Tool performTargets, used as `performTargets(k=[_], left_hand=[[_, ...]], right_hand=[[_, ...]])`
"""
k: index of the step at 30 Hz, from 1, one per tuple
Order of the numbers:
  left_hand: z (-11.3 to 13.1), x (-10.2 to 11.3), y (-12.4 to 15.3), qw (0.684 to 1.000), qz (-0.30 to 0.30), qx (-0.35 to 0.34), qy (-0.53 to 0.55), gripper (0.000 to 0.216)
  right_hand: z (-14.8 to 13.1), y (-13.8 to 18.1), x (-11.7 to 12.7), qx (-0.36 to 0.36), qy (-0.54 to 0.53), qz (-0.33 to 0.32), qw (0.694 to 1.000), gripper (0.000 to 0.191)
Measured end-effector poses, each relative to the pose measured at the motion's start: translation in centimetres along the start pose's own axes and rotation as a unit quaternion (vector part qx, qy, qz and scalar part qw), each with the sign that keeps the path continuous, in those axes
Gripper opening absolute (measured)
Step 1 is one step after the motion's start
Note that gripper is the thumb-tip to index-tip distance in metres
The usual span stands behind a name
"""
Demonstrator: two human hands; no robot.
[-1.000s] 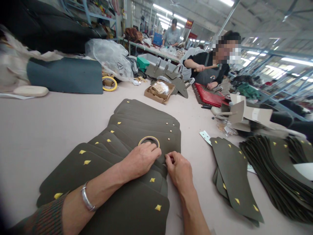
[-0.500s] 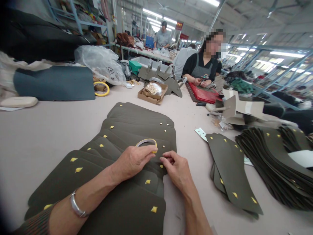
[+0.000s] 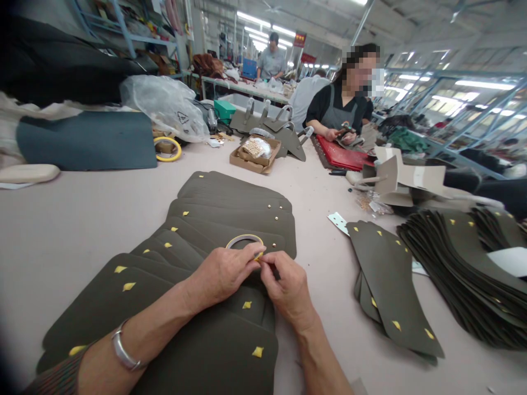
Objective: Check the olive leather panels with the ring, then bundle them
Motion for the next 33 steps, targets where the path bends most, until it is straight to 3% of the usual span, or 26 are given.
performTargets(k=[5, 8, 11, 15, 18, 21, 26, 33], left_hand=[[0.0, -0.3, 0.0, 0.999, -0.02, 0.024, 0.014, 0.011], [-0.1, -0.3, 0.0, 1.0, -0.005, 0.023, -0.011, 0.011], [0.2, 0.1, 0.2, 0.999, 0.035, 0.003, -0.04, 0.018], [1.0, 0.7, 0.4, 0.994, 0.098, -0.034, -0.038, 0.023], [1.2, 0.3, 0.3, 0.995, 0.079, -0.027, -0.048, 0.02], [0.5, -0.6, 0.0, 0.995, 0.007, 0.023, -0.093, 0.013], [0.0, -1.4, -0.1, 0.985, -0.096, 0.058, -0.133, 0.011], [0.1, -1.4, 0.1, 0.985, -0.11, 0.052, -0.123, 0.011]], right_hand=[[-0.4, 0.2, 0.2, 0.035, 0.064, 0.045, 0.996, 0.013], [-0.3, 0.3, 0.2, -0.003, 0.047, 0.051, 0.998, 0.011], [0.8, 0.5, -0.4, -0.149, -0.069, 0.043, 0.986, 0.009], [3.3, 0.9, -1.7, -0.354, -0.285, 0.054, 0.889, 0.018], [5.5, 1.0, -1.3, -0.417, -0.307, 0.077, 0.852, 0.027], [6.9, 0.8, -0.6, -0.413, -0.246, 0.056, 0.875, 0.035], [6.8, 0.6, -0.7, -0.339, -0.133, -0.002, 0.931, 0.038], [5.2, -0.3, -1.0, -0.175, 0.055, -0.004, 0.983, 0.024]])
Point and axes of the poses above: each hand's wrist, its own y-axis away from the middle knuckle, its own x-axis out of the back of the hand, z = x × y, the point moved 5 cm from there along -y, towards the middle knuckle, and after that the axes turned 3 degrees about z, right-handed, at the moved point
